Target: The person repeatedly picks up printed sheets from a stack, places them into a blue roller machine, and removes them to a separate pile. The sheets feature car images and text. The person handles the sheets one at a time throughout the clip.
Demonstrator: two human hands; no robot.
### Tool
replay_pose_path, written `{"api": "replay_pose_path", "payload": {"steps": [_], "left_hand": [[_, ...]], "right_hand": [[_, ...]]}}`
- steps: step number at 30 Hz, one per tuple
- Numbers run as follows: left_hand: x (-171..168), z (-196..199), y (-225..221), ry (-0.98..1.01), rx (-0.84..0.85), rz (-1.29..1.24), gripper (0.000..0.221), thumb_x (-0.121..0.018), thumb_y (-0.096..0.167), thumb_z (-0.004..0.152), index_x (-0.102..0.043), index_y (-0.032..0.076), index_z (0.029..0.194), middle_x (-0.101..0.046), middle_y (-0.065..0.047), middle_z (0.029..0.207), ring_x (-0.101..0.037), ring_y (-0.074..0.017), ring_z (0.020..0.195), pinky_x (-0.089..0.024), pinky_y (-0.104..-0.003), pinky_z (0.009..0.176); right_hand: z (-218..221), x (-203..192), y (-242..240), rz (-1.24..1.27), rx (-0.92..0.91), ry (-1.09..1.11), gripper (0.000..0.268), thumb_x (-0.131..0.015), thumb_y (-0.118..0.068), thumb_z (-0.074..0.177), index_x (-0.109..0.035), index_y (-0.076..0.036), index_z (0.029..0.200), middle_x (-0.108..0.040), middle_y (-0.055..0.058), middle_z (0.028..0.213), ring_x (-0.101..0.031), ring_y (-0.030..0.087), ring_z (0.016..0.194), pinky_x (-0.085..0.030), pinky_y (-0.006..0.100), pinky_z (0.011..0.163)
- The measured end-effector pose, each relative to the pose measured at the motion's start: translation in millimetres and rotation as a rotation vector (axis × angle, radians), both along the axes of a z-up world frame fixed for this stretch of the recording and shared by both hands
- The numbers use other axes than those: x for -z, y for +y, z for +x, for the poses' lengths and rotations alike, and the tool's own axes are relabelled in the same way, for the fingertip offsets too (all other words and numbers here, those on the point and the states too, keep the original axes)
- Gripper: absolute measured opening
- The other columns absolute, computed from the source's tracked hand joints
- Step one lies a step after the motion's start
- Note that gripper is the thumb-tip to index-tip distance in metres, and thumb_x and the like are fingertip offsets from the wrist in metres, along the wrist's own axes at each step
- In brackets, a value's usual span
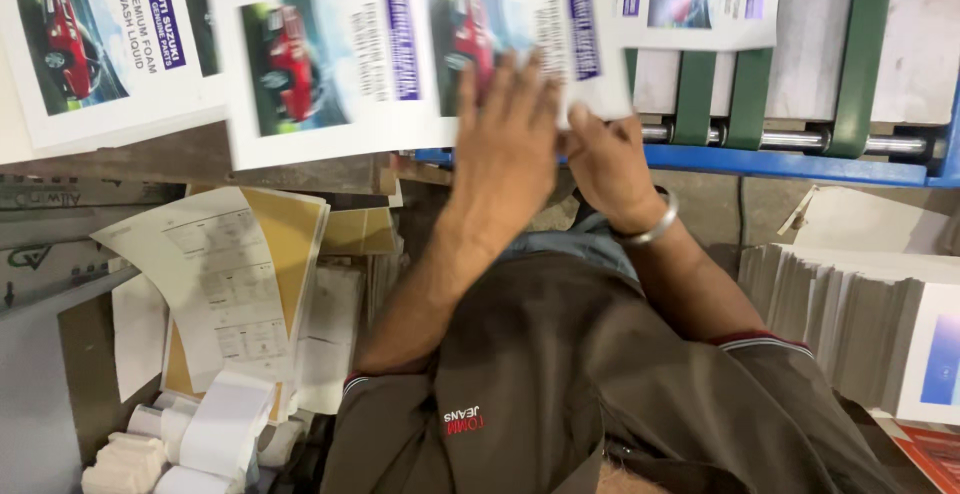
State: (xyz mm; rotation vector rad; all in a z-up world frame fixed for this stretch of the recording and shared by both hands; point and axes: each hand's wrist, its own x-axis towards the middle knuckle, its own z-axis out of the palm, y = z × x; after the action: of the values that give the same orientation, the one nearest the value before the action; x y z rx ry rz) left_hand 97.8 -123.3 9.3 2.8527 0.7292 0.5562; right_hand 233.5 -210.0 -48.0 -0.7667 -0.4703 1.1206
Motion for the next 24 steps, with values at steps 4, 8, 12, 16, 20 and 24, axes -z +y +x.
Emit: {"api": "replay_pose_path", "payload": {"steps": [4,8,12,16,20,24], "left_hand": [[-24,-24,-1,0.059,0.083,-0.085,0.064,-0.071,0.041,0.087,-0.061,-0.003,0.133,-0.051,-0.026,0.146,-0.042,-0.0420,0.141,-0.018,-0.067,0.117],[-40,-74,50,0.068,-0.119,0.038,0.056,-0.073,0.033,0.102,-0.061,-0.006,0.140,-0.055,-0.024,0.148,-0.044,-0.0396,0.145,-0.022,-0.059,0.125],[-38,-99,96,0.057,-0.143,0.168,0.036,-0.075,0.016,0.104,-0.068,-0.001,0.135,-0.066,-0.017,0.135,-0.060,-0.0304,0.131,-0.036,-0.057,0.119],[-23,-109,104,-0.236,-0.169,-0.037,0.016,-0.072,-0.002,0.102,-0.070,0.002,0.117,-0.070,-0.010,0.114,-0.068,-0.0251,0.105,-0.055,-0.039,0.092],[-2,-109,111,-0.535,-0.199,-0.174,0.013,-0.080,0.001,0.105,-0.068,0.003,0.103,-0.068,-0.007,0.098,-0.066,-0.0171,0.087,-0.053,-0.034,0.076],[14,-116,123,-0.871,-0.272,-0.604,0.022,-0.087,0.003,0.099,-0.065,0.003,0.096,-0.071,-0.003,0.091,-0.053,-0.0101,0.076,-0.043,-0.026,0.066]], "right_hand": [[31,40,11,-0.066,0.325,-0.012,0.032,-0.061,-0.003,0.104,-0.056,0.008,0.134,-0.069,0.019,0.125,-0.070,0.031,0.111,-0.065,0.043,0.094],[104,107,-18,-0.200,0.617,-0.077,0.027,-0.056,0.008,0.099,-0.057,0.007,0.126,-0.069,0.017,0.118,-0.071,0.026,0.102,-0.063,0.036,0.089],[157,153,-62,-0.220,0.762,-0.237,0.027,-0.054,0.013,0.100,-0.056,0.010,0.127,-0.069,0.020,0.121,-0.072,0.026,0.106,-0.062,0.035,0.096],[167,160,-100,-0.278,0.819,-0.358,0.033,-0.049,0.013,0.099,-0.059,0.012,0.131,-0.071,0.021,0.124,-0.072,0.026,0.109,-0.060,0.034,0.098],[138,155,-130,-0.328,0.870,-0.356,0.036,-0.047,0.012,0.097,-0.057,0.010,0.132,-0.069,0.019,0.126,-0.072,0.025,0.111,-0.060,0.033,0.099],[89,151,-167,-0.409,0.882,-0.269,0.033,-0.049,0.009,0.098,-0.058,0.011,0.129,-0.069,0.019,0.124,-0.072,0.026,0.109,-0.061,0.034,0.096]]}}
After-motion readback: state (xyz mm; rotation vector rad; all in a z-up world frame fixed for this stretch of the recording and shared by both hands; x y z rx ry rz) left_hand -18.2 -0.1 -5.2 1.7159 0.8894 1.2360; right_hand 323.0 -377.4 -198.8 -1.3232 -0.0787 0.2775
